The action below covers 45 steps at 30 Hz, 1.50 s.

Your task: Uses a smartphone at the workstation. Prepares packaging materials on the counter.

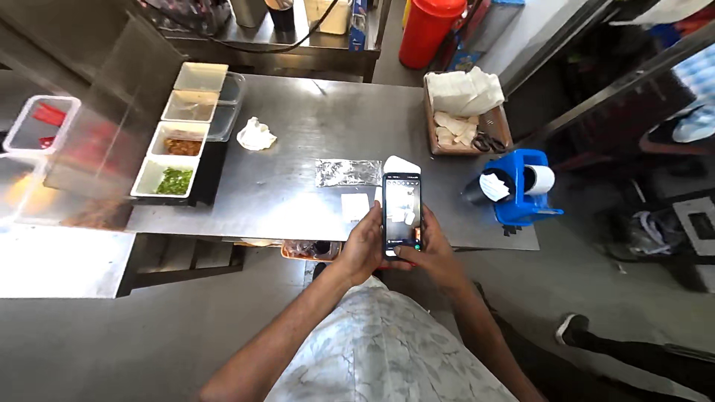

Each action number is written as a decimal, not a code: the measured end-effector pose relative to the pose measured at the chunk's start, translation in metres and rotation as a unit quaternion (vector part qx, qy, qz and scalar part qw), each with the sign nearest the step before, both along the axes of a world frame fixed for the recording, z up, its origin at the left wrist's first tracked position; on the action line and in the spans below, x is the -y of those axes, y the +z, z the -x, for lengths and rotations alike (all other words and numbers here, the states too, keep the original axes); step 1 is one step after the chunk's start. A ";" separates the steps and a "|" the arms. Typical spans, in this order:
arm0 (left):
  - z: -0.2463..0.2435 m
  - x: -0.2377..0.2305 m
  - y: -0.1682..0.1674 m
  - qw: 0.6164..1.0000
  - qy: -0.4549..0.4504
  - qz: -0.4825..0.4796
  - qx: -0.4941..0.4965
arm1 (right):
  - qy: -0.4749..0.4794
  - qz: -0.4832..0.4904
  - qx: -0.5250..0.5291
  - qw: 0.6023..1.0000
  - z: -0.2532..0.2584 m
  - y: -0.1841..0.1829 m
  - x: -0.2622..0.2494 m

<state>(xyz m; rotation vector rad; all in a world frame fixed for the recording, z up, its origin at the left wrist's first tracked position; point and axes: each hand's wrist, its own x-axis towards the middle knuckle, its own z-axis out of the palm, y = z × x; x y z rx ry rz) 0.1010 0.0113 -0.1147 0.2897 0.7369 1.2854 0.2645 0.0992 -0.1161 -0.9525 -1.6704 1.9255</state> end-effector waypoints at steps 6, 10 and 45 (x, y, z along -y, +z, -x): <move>0.000 -0.002 0.001 1.000 -0.003 -0.027 -0.005 | -0.001 -0.007 0.026 1.000 0.001 0.004 -0.004; 0.000 -0.003 0.002 1.000 0.004 -0.024 -0.020 | 0.001 -0.006 0.021 1.000 0.004 0.007 -0.005; -0.013 0.005 0.006 0.998 0.005 -0.057 -0.028 | -0.083 -0.023 -0.019 0.996 0.002 0.002 0.006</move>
